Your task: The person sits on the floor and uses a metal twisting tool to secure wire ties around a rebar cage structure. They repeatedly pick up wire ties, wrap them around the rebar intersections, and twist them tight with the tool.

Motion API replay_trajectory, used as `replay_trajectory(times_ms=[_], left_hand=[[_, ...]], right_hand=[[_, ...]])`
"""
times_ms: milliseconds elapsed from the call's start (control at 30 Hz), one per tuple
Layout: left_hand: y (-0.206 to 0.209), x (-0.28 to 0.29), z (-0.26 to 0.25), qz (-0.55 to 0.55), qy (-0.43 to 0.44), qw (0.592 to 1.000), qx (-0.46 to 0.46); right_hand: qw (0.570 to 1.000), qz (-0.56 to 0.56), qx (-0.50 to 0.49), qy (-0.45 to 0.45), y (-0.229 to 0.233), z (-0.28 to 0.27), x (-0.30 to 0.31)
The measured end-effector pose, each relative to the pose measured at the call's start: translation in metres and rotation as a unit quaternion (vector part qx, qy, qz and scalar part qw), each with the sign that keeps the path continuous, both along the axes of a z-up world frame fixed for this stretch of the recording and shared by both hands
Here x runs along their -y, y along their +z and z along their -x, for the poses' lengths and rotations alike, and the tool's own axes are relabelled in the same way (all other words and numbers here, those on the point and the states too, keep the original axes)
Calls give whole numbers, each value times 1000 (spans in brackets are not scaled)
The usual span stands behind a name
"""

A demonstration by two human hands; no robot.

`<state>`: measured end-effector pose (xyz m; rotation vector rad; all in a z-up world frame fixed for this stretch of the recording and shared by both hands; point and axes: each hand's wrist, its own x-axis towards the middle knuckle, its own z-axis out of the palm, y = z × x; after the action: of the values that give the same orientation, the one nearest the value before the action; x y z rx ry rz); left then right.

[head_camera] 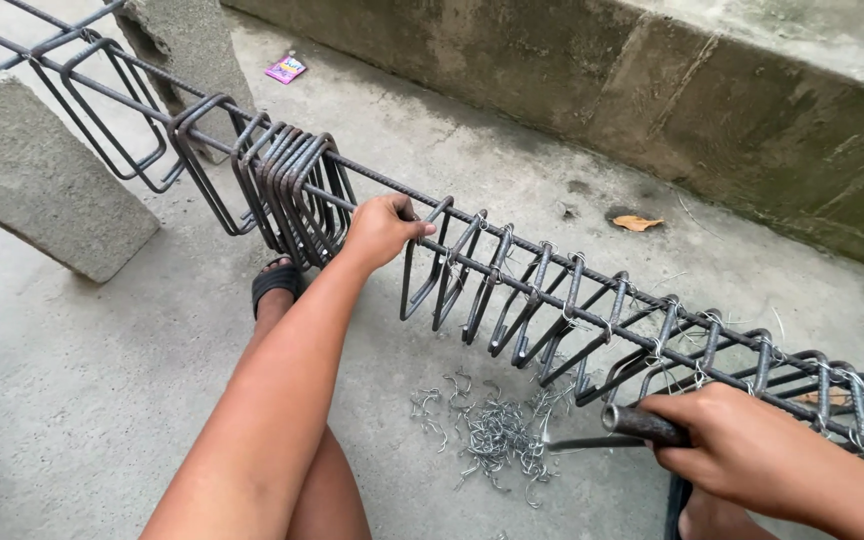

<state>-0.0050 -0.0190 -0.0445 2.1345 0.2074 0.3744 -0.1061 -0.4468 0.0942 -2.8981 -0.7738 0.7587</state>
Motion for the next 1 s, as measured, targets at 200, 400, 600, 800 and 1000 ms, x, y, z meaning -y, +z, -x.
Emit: replay_trajectory(times_ms=[200, 400, 600, 800, 1000], left_hand=[[3, 2, 3, -17, 13, 1000, 6], [30, -3, 26, -21, -30, 998, -57], [33, -1, 26, -36, -1, 998, -42], [25, -4, 17, -43, -4, 998, -38], [23, -3, 14, -59, 8, 997, -52]], right_hand=[[962, -234, 111, -82, 13, 21, 11], [866, -379, 23, -324, 32, 34, -47], [631, -655, -132, -395, -94, 13, -63], [470, -738, -172, -453, -157, 34, -90], [363, -775, -237, -460, -209, 33, -103]])
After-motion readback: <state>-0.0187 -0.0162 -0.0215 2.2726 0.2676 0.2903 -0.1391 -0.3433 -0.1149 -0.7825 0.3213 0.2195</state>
